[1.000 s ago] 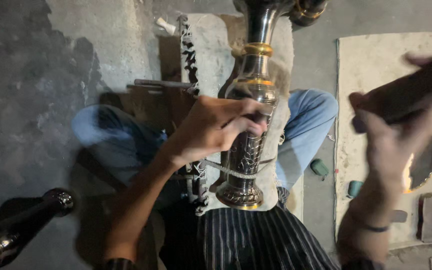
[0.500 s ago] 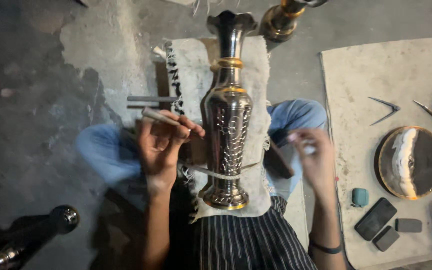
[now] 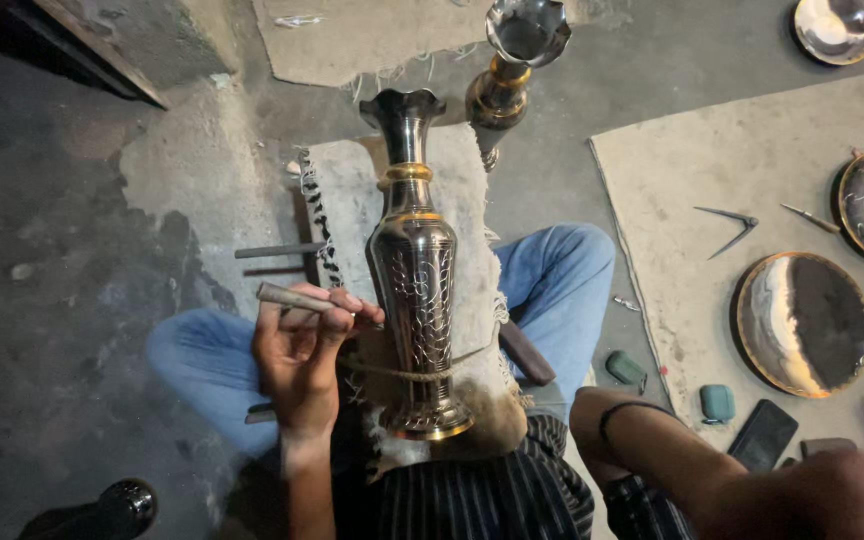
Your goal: The person sits cross-legged on the floor with an engraved brass vase held upright against a padded rest, and decorates its surface by hand. They hold a small chisel against the metal and strike it with a wooden mallet, repositioning the chisel repeatedly to cut decorative patterns into the vase body.
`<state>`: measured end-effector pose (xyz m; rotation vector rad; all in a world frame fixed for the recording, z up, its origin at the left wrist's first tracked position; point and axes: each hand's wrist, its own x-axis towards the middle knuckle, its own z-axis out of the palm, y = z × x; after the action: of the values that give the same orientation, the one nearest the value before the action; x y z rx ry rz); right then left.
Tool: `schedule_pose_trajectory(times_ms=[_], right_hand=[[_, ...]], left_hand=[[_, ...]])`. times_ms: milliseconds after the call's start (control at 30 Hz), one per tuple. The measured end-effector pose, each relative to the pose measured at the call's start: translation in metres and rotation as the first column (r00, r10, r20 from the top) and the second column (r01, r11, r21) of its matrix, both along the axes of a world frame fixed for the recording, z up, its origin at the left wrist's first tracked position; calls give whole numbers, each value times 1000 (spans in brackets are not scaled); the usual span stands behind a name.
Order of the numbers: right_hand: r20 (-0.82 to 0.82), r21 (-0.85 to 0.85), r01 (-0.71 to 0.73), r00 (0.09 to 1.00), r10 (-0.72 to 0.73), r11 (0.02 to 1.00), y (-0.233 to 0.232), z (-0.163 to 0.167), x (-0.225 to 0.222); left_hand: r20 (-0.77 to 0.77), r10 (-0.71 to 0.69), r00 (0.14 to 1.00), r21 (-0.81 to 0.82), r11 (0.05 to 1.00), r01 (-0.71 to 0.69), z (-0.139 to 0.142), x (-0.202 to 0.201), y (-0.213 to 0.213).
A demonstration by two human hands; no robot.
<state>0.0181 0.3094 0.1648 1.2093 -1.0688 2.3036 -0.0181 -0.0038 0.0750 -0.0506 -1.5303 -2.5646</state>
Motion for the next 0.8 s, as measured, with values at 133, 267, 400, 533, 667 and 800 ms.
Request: schedule_pose_trajectory(times_ms=[133, 267, 400, 533, 667, 800], right_hand=[[-6, -6, 6, 1000, -6, 1000, -4, 0, 5], [-10, 1, 1, 1000, -1, 1000, -7, 9, 9], [-6, 3, -11, 1000, 11, 1000, -14, 21, 7], [-4, -12, -42, 999, 42, 999, -18, 28, 5], [2, -35, -75, 997, 75, 997, -17, 28, 7], [50, -79, -106, 993, 110, 991, -26, 33, 0]], left_hand=[[-12, 1, 1000, 1, 1000, -1, 0, 1, -1], [0, 14, 1000, 3, 1000, -14, -3, 0, 2], [6, -7, 1000, 31, 1000, 7, -4, -1, 4], [-17, -8, 1000, -1, 1000, 8, -3, -1, 3], [-4, 3, 1000, -25, 1000, -3, -1, -2, 3], [1, 6, 1000, -8, 1000, -6, 1, -2, 5]])
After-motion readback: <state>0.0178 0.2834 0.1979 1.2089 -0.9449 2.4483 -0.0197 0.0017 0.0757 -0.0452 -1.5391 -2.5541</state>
